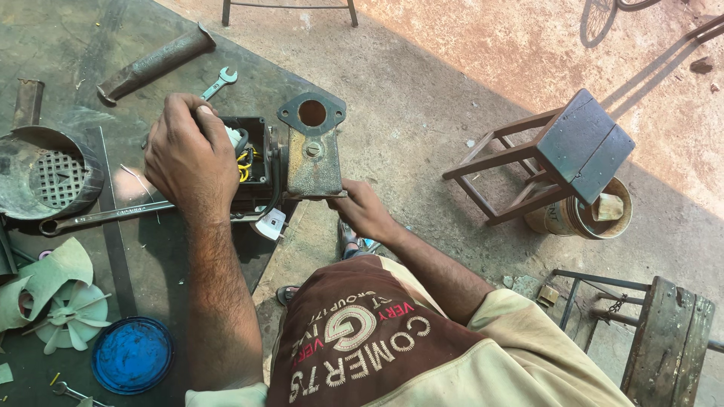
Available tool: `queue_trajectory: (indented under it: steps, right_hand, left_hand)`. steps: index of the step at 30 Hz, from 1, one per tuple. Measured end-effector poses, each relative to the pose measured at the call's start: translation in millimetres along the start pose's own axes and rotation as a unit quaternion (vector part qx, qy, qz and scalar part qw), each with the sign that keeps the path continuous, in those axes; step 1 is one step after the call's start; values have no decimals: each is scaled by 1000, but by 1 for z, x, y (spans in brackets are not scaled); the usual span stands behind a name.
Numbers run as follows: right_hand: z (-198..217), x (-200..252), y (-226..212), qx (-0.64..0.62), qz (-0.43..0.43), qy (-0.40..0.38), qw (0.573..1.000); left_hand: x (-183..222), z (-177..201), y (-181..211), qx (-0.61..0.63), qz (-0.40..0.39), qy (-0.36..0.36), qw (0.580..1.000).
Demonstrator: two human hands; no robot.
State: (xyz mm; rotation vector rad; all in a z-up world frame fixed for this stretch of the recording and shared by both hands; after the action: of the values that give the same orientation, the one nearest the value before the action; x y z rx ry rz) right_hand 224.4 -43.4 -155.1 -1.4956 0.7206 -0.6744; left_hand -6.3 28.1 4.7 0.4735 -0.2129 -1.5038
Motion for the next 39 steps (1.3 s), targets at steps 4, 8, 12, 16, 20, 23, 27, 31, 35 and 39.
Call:
queue_trajectory:
  steps: [4,8,12,16,20,23,27,31,35,39]
  right_hand:
    - [-4,1,-24,388,103,36,915]
    - [-2,-4,-23,376,59,-1,925]
    - [-2,-6,-17,317,98,2,943]
    - [-4,-3,8,-107,-96,-26,989]
    - [-1,0,17,-475,-127,-82,867]
    - [29,-12,18,-90,-197,-33,976]
    - [54,-41,0,215,-24,61,974]
    - [53,-56,-12,340,25,29,940]
    - [54,-58,-18,415,41,25,909]
    - [63,-58,-9,425,5,-7,905]
  left_hand:
    - [0,1,1,5,1,-3,1000]
    - [-1,0,2,-10,-4,4,1000]
    - [-1,-2,3,-29,-2,9,1000]
    - [-2,-2,3,-30,-2,16,999]
    - [0,-2,2,-23,-9,13,1000]
    - [0,-1,2,-13,-12,16,1000]
    - [1,-1,1,-8,-2,4,1000]
    - [-1,0,1,-7,1,2,1000]
    - [0,1,1,-10,-6,15,1000]
    - [0,2,1,-9,-5,13,1000]
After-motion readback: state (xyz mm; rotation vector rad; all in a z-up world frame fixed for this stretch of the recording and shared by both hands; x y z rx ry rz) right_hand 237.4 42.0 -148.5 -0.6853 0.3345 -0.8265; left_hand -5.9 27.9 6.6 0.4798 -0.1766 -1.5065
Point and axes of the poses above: each hand's wrist, its own x-axis away from the middle knuckle, its own z-axis out of the back of the hand, y = z × x, the point moved 3 cm from there along -x, towards the middle knuckle, and after that the axes turned 14 degrees about -y, right-handed, at the moved point
